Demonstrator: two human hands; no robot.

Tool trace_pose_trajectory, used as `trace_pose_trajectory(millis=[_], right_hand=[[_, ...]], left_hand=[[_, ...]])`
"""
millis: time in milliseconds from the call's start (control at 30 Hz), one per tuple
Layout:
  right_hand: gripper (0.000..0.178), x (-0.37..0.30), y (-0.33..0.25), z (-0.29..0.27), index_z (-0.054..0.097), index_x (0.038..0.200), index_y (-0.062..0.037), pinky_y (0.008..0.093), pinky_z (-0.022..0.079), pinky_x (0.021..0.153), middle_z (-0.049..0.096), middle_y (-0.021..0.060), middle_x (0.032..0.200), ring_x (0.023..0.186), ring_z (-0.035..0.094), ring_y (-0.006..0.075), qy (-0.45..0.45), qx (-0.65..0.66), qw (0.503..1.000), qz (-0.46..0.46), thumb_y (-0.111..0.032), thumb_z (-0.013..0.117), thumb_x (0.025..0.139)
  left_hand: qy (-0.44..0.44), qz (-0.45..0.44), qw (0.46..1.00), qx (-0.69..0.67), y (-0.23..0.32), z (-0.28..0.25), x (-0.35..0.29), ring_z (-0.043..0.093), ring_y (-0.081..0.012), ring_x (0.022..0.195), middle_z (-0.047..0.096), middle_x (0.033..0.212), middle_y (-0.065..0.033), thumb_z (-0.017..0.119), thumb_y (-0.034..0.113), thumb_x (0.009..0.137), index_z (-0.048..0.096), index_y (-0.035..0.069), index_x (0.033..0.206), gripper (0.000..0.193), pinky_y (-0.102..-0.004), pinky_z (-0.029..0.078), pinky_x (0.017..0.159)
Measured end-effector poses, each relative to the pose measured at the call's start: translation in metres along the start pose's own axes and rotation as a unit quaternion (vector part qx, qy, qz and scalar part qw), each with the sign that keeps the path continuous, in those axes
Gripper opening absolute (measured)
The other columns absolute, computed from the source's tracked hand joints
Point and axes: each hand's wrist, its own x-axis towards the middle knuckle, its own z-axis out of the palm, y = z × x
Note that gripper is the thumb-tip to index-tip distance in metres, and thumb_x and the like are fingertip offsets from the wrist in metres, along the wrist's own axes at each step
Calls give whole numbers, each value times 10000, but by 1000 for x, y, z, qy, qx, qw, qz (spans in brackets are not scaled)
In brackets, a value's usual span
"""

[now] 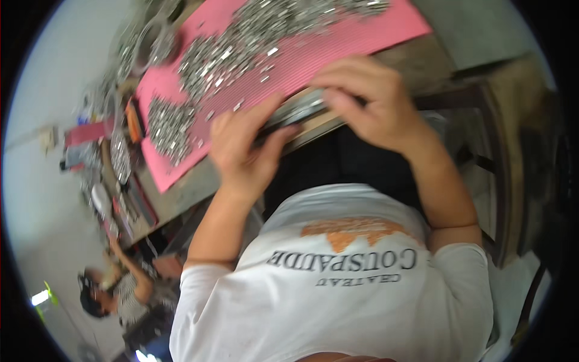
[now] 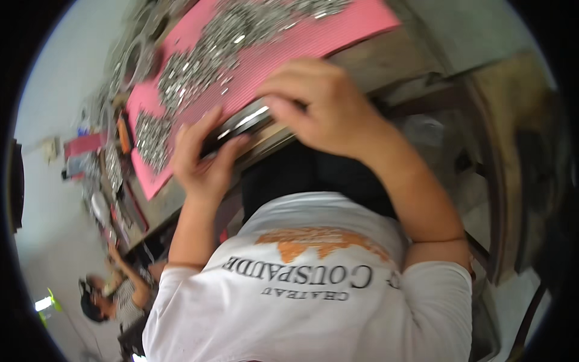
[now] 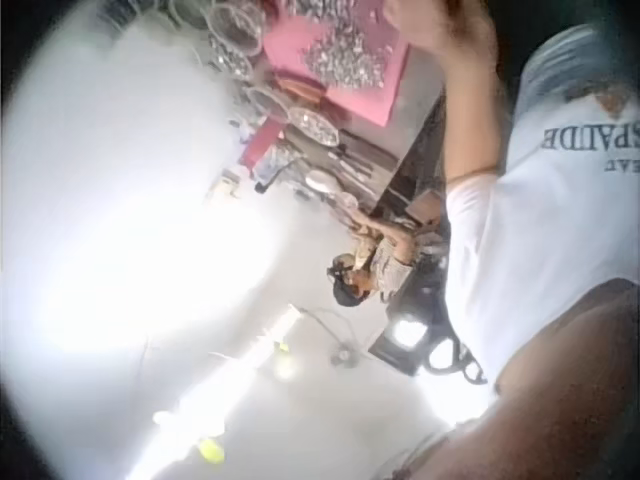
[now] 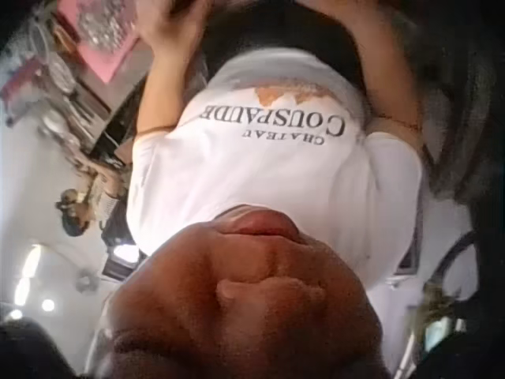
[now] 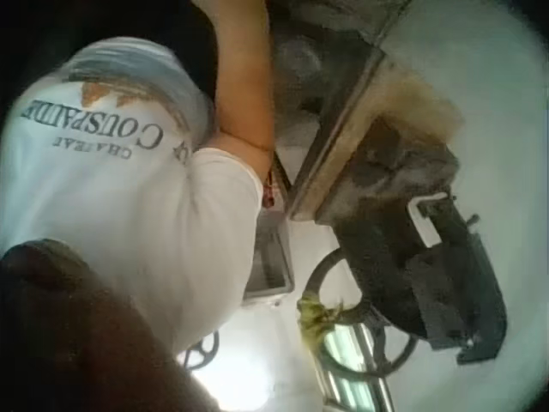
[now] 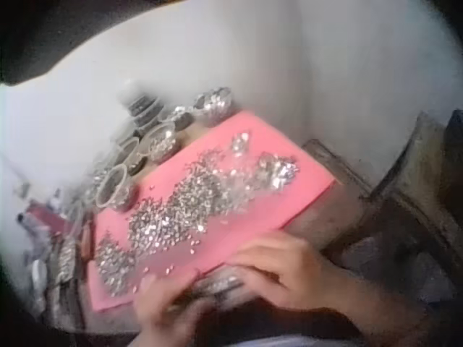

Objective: The person places small metal pieces into a metal fixture by hand, inserts the fixture into a press machine, operates the press, and then sorts and arranges more metal pieces at the workbench.

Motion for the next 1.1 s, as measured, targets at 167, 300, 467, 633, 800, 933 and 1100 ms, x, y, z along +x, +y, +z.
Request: trace_pose_trajectory(millis=[167, 300, 467, 633, 800, 933, 1100], right_hand=[[262, -29, -44, -42, 682, 1199, 21, 345, 510, 834, 668, 149, 1061, 954, 660, 252, -126, 173, 966, 147, -111, 604, 987], [532, -67, -86, -91, 521, 1445, 65, 358, 465, 1033, 646, 167, 1355, 1221, 601, 215, -251, 278, 865, 333, -262, 556, 1026], [530, -136, -151, -103, 599, 1304, -25, 235, 307, 576, 435, -63, 769, 644, 367, 51, -66, 382, 796, 465, -356, 596, 889], [482, -171, -183, -102, 540, 1337, 11, 237, 272, 545, 425, -36, 779, 571, 297, 54, 269, 376, 792, 399, -204, 511, 906], [244, -171, -169, -127, 536, 1185, -48, 263, 298, 552, 389, -57, 770, 577, 313, 60, 417, 285, 801, 323, -212, 503, 1007], [220, -167, -151, -141, 524, 1158, -68, 240, 308, 538, 424, -50, 784, 605, 358, 33, 507, 250, 760, 320, -230, 575, 1017], [226, -165, -133, -149, 533, 1160, -57, 226, 304, 524, 486, -48, 809, 609, 380, 27, 508, 247, 772, 292, -248, 571, 1045]], left_hand=[[-61, 137, 985, -81, 21, -19, 24, 651, -228, 748, 778, 947, -53, 918, 97, 644, 760, 67, 1075, 460, -355, 441, 719], [-133, 275, 938, -162, 57, -7, 48, 658, -183, 782, 776, 978, -11, 882, 162, 696, 771, 137, 1085, 405, -343, 434, 730], [-289, 319, 858, -281, 105, 31, 78, 641, -216, 822, 745, 914, 8, 852, 248, 712, 774, 147, 1166, 471, -360, 444, 853], [-147, 362, 886, -251, 166, 81, 91, 545, -325, 1256, 635, 1312, -83, 874, 222, 680, 697, 178, 1305, 651, -453, 425, 1053], [-372, 149, 765, -505, 204, 114, 86, 492, -261, 1393, 564, 1466, -129, 827, 113, 819, 450, 36, 1527, 806, -416, 353, 1184], [-373, 203, 779, -461, 223, 144, 86, 489, -273, 1406, 542, 1492, -147, 815, 122, 843, 433, 44, 1539, 797, -412, 340, 1198], [-372, 187, 802, -428, 240, 164, 97, 515, -266, 1386, 566, 1469, -157, 803, 133, 873, 488, 18, 1490, 702, -402, 377, 1175]])
